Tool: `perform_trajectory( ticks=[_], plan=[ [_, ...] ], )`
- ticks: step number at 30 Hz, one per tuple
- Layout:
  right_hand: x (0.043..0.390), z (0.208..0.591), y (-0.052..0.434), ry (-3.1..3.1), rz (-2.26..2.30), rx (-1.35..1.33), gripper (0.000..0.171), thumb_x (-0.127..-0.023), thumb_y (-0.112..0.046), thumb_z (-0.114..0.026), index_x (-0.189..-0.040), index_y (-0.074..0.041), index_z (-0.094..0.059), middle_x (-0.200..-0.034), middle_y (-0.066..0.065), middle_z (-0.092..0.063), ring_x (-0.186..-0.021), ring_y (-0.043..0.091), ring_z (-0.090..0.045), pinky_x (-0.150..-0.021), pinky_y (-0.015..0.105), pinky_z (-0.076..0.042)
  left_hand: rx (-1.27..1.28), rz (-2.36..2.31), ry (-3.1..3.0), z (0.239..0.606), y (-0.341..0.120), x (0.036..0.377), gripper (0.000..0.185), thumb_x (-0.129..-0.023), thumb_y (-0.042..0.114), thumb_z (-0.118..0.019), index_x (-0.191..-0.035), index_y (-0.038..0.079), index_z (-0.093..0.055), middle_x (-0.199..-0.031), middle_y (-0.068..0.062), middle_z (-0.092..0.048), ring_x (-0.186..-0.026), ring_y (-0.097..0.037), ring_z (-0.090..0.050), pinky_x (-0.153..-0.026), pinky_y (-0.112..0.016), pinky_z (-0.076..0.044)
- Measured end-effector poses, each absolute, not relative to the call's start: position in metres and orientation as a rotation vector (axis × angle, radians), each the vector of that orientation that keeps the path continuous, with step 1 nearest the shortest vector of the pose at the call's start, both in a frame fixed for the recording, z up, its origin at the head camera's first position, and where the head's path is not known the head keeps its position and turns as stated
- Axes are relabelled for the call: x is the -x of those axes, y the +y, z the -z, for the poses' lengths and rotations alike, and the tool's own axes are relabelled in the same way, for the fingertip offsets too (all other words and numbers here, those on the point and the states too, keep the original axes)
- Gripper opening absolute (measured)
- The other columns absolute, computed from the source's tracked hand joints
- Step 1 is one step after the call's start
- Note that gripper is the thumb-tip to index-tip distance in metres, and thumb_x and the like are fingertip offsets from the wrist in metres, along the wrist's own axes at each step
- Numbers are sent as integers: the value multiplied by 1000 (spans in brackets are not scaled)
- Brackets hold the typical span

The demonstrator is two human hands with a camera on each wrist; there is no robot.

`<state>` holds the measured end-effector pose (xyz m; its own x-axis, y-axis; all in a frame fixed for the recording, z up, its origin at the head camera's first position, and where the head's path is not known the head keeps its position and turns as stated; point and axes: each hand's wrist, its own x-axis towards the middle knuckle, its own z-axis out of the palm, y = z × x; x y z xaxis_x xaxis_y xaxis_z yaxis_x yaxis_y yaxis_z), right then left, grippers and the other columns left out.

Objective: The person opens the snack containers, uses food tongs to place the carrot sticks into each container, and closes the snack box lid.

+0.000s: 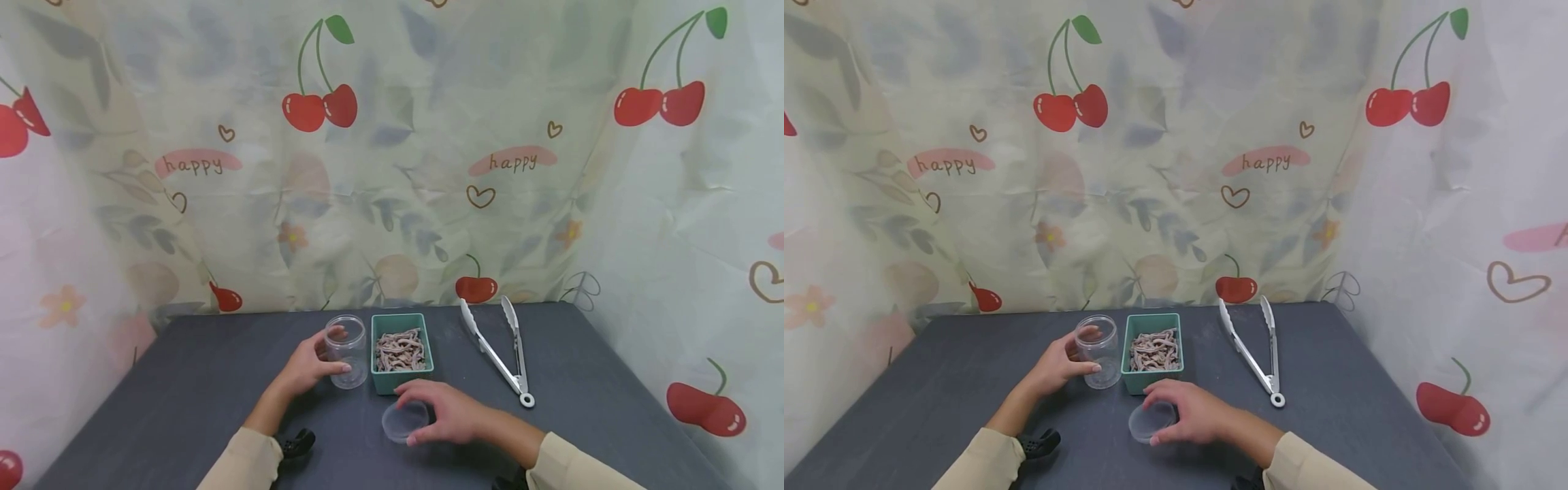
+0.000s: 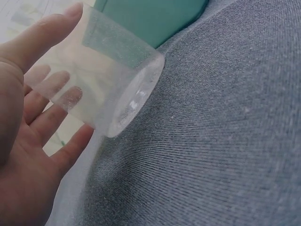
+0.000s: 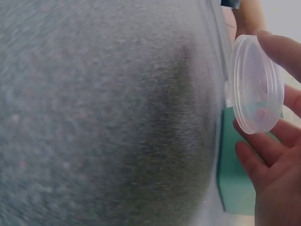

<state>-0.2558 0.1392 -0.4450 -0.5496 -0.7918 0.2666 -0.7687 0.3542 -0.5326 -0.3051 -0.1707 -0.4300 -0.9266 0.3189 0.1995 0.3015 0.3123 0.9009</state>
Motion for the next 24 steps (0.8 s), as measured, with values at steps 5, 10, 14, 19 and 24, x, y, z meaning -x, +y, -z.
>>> perform_trajectory(
  ticks=[5,10,14,19,24],
  plan=[
    [257,452,139,2568,918,1470,43,-82,-39,-77,-116,-16,-66,-133,9,-57,-124,19,-50,-102,35,-38,-609,-1747,2522,430,-170,305,70,-78,2,-80,-139,-5,-46,-136,-27,-50,-120,-41,-53,-98,-53,-40],
    [259,454,140,2574,896,1461,43,-80,-37,-78,-115,-15,-66,-132,9,-57,-124,20,-50,-102,35,-37,-605,-1742,2518,429,-170,304,71,-78,4,-81,-139,-4,-45,-137,-27,-50,-120,-42,-53,-98,-53,-40],
    [260,455,140,2586,873,1431,43,-78,-34,-80,-114,-16,-66,-133,9,-57,-124,21,-49,-103,35,-37,-595,-1731,2528,430,-171,304,71,-78,5,-81,-139,-4,-46,-137,-26,-50,-121,-40,-52,-99,-52,-40],
    [262,457,141,2594,851,1421,43,-75,-31,-82,-112,-15,-66,-133,9,-57,-124,21,-50,-102,34,-37,-595,-1728,2541,430,-171,305,71,-78,6,-82,-139,-4,-46,-136,-25,-52,-122,-39,-52,-99,-52,-40],
    [264,459,141,2590,834,1422,43,-74,-29,-83,-112,-16,-66,-131,7,-57,-123,19,-50,-101,33,-38,-590,-1716,2564,430,-170,305,72,-77,10,-83,-139,-3,-47,-136,-23,-53,-123,-39,-51,-100,-53,-39]
  ],
)
